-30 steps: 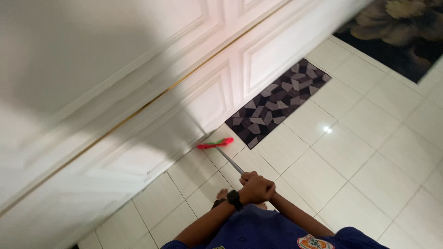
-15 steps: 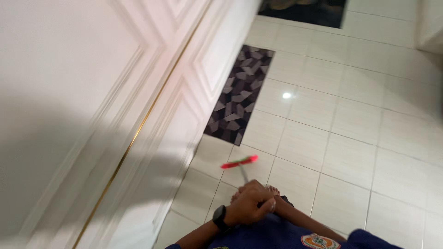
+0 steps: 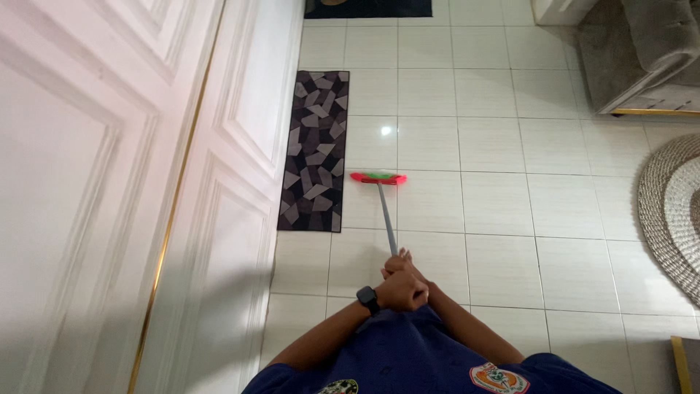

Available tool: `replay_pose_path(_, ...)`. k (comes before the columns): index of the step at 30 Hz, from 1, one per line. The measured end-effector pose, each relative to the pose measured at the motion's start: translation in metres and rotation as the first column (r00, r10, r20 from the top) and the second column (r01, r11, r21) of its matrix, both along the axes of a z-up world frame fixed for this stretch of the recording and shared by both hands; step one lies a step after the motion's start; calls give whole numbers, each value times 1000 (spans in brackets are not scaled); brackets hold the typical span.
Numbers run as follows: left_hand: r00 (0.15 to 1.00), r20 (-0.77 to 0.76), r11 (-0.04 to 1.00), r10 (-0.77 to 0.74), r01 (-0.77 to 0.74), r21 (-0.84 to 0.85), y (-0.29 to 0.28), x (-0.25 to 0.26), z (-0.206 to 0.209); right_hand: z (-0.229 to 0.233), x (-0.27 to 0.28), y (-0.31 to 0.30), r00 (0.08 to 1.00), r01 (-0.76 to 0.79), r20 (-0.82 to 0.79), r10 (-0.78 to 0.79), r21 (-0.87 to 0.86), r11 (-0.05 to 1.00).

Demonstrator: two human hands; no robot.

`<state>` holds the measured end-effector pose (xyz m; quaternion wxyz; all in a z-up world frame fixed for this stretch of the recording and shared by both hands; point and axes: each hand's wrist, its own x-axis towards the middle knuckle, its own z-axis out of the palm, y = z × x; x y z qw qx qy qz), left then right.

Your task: The person sweeps the tiled floor across multiple rooms and hallways using a broom, pushing debris over floor mats and past furniture.

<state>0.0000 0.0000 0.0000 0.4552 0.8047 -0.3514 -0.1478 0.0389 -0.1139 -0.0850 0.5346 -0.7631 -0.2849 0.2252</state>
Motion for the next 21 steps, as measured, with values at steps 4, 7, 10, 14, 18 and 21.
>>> replay_pose_path(4, 989, 92, 972, 114, -92, -215, 25, 43, 64, -12, 45, 11, 975, 65, -220, -31, 145, 987)
replay_pose_path(7, 978, 137, 948, 158, -111, -298, 37, 83, 111, -14, 73, 22, 379, 517, -769, 514, 637, 571)
replay_pose_path(10, 980, -31, 927, 194, -194, -320, 43, 129, 126, -8, 123, 18, 880, -208, -347, 325, 335, 919)
replay_pose_path(14, 959, -25, 893, 284, -274, -357, 47, 195, 123, -14, 203, 31, 819, -308, -438, 370, 208, 928)
replay_pose_path(18, 952, -5, 904, 307, -293, -312, 47, 260, 114, -36, 274, 30, 884, -402, -254, 392, 13, 916)
replay_pose_path(21, 963, -64, 915, 261, -268, -300, 35, 300, 102, -49, 311, 23, 911, -398, -171, 375, -130, 908)
